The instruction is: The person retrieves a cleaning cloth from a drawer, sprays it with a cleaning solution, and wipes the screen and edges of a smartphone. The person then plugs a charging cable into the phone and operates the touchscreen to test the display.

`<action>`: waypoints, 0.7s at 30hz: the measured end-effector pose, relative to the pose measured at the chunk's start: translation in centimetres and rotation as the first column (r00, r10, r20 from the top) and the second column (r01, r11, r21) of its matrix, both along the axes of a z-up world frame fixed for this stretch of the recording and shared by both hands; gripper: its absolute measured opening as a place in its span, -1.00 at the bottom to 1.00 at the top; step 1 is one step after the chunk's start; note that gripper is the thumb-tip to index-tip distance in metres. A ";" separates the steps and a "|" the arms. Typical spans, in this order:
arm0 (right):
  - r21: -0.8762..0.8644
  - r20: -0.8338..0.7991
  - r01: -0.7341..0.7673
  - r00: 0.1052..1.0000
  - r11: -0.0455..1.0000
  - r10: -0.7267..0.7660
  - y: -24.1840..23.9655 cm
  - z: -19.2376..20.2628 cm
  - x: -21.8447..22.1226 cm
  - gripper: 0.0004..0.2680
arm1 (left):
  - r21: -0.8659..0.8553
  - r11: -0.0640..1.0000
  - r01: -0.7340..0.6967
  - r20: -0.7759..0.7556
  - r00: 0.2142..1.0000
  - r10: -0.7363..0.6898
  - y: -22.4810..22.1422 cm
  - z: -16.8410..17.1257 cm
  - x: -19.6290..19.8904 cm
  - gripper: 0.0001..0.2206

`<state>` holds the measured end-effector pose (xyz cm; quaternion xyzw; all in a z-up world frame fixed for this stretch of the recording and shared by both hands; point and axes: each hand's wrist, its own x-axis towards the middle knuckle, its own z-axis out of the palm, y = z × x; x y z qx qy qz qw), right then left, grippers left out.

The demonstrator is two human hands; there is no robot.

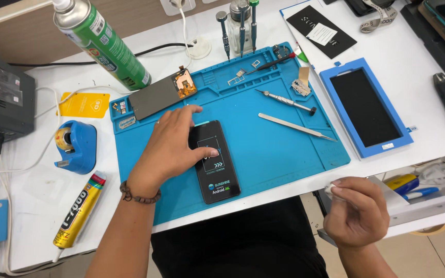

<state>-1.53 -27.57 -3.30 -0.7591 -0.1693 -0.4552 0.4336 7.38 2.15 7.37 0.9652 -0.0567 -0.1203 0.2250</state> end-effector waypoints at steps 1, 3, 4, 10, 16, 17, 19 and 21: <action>0.002 -0.004 -0.032 0.999 0.999 0.032 0.2 0.2 0.4 -0.93 | -0.055 0.998 -0.038 -0.028 0.999 0.037 0.1 0.0 0.0 -0.30; -0.024 0.010 -0.066 0.998 0.998 0.066 1.2 0.9 1.3 -0.91 | -0.130 0.989 -0.065 -0.023 0.998 0.063 0.6 -0.7 -0.2 -0.35; -0.052 0.020 -0.104 0.994 0.993 0.105 1.7 1.3 1.8 -0.90 | -0.206 0.974 -0.097 -0.023 0.995 0.094 0.9 -1.0 -0.3 -0.40; 0.070 -0.250 -0.341 0.904 0.938 0.347 5.8 4.5 0.4 -0.90 | -0.590 0.744 -0.314 -0.187 0.949 0.253 -0.1 0.4 -3.1 -0.55; 0.267 -0.370 -0.431 0.780 0.862 0.505 8.2 4.5 -0.6 -0.89 | -0.905 0.377 -0.199 -0.061 0.935 0.348 -0.6 -1.4 -6.4 -0.55; 0.267 -0.374 -0.432 0.777 0.861 0.506 8.4 4.6 -0.9 -0.89 | -0.905 0.374 -0.203 -0.065 0.934 0.350 -1.0 -1.5 -7.1 -0.55; 0.330 -0.387 -0.458 0.732 0.826 0.561 8.7 4.7 -1.6 -0.89 | -0.971 0.174 -0.161 -0.076 0.906 0.417 -1.8 -1.6 -8.6 -0.46; 0.323 -0.386 -0.464 0.731 0.825 0.563 8.9 4.7 -2.1 -0.88 | -0.985 0.086 -0.152 -0.088 0.858 0.506 -3.0 -2.3 -9.9 -0.43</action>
